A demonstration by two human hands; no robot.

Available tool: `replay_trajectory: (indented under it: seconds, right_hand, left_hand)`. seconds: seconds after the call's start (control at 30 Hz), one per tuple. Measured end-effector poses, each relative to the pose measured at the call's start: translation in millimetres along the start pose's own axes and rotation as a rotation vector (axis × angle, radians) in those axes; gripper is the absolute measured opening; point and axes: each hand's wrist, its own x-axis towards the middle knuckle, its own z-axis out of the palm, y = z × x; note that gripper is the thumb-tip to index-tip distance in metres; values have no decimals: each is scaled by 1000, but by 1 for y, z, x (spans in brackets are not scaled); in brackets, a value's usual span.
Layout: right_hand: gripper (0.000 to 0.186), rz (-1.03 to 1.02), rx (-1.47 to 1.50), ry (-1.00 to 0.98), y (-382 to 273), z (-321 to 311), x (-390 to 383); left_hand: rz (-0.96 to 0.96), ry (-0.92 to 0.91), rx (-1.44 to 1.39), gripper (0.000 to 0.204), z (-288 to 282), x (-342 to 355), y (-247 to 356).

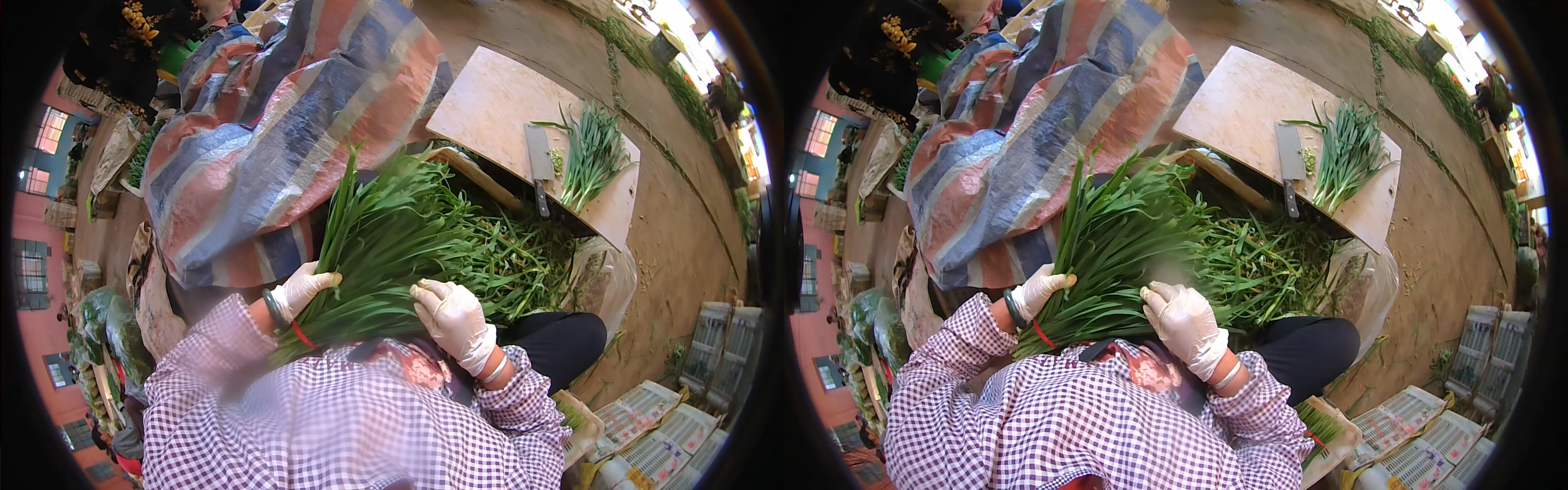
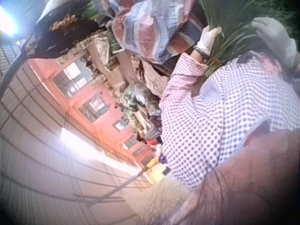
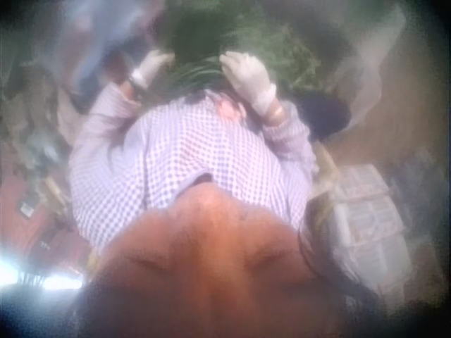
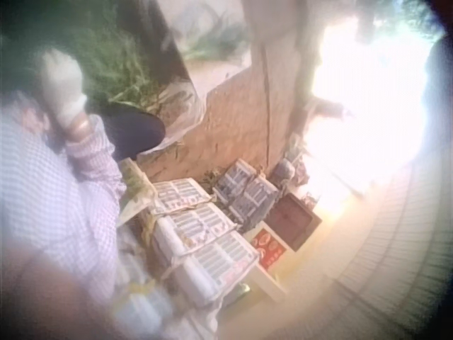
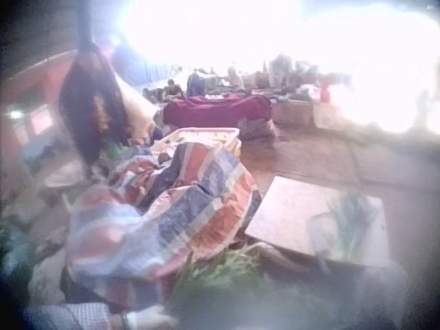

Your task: The person bundles stalks of green vegetables together with a red tie, trims the ends with a knife, and places the bundled vegetables into a plastic crate.

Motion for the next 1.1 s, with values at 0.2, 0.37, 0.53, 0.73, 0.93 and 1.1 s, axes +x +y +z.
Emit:
replay_trajectory:
  seconds: [0.2,0.37,0.53,0.73,0.93,1.1]
  right_hand:
    - [29,80,12,35,10,9,13]
    - [31,154,-21,24,16,14,32]
    - [27,214,-11,13,17,12,38]
    - [37,107,-13,15,22,20,43]
    - [36,191,175,150,27,23,29]
    - [32,265,261,229,23,20,26]
  left_hand:
    - [22,8,-53,60,2,2,-5]
    - [16,2,-60,59,1,2,-3]
    - [158,72,95,53,23,-4,-2]
    - [317,300,679,69,47,-9,7]
    - [265,417,690,55,42,-3,10]
    - [313,423,626,54,37,1,0]
